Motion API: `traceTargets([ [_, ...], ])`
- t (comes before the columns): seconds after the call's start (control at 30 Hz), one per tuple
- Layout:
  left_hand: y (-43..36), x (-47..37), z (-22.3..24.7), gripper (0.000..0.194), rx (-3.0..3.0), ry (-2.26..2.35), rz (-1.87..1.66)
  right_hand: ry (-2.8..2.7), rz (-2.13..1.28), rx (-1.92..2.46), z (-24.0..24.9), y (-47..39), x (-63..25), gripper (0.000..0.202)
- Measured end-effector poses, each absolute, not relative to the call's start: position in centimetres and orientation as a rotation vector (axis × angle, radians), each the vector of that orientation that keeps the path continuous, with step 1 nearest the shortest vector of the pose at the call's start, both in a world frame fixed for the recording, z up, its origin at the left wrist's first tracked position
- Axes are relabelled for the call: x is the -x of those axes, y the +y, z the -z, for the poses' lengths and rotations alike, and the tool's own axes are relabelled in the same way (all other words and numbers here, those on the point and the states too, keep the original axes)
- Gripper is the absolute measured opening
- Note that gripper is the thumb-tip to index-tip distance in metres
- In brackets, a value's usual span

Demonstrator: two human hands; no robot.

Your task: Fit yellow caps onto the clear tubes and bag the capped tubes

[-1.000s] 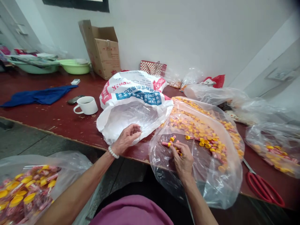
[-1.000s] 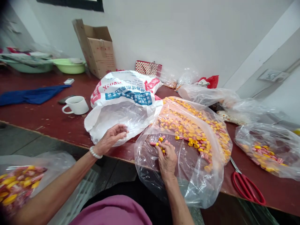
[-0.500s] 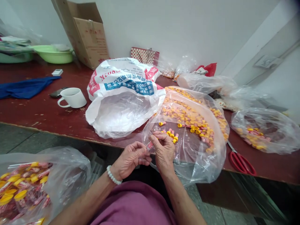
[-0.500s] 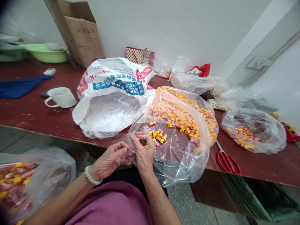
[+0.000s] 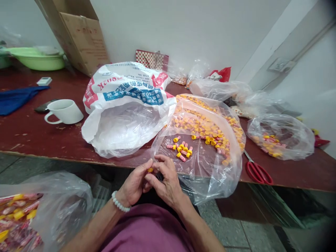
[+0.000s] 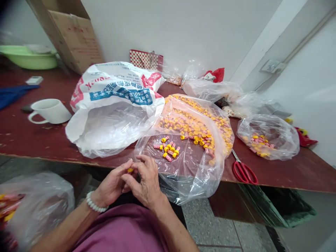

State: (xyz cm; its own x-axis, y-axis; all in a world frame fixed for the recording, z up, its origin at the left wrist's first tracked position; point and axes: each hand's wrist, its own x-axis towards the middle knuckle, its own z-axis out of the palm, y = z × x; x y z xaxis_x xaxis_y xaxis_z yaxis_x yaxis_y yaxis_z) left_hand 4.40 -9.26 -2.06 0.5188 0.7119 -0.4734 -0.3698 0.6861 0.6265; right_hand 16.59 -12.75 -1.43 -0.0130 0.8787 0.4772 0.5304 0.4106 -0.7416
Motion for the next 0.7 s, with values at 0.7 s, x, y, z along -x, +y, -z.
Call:
traceTargets([
  [0.7,10.5,0.0,1.6,0.037,-2.263,1.602,-0.732,-1.666,0.432,1.748,8.5,-9.3,-26.1,0.020],
])
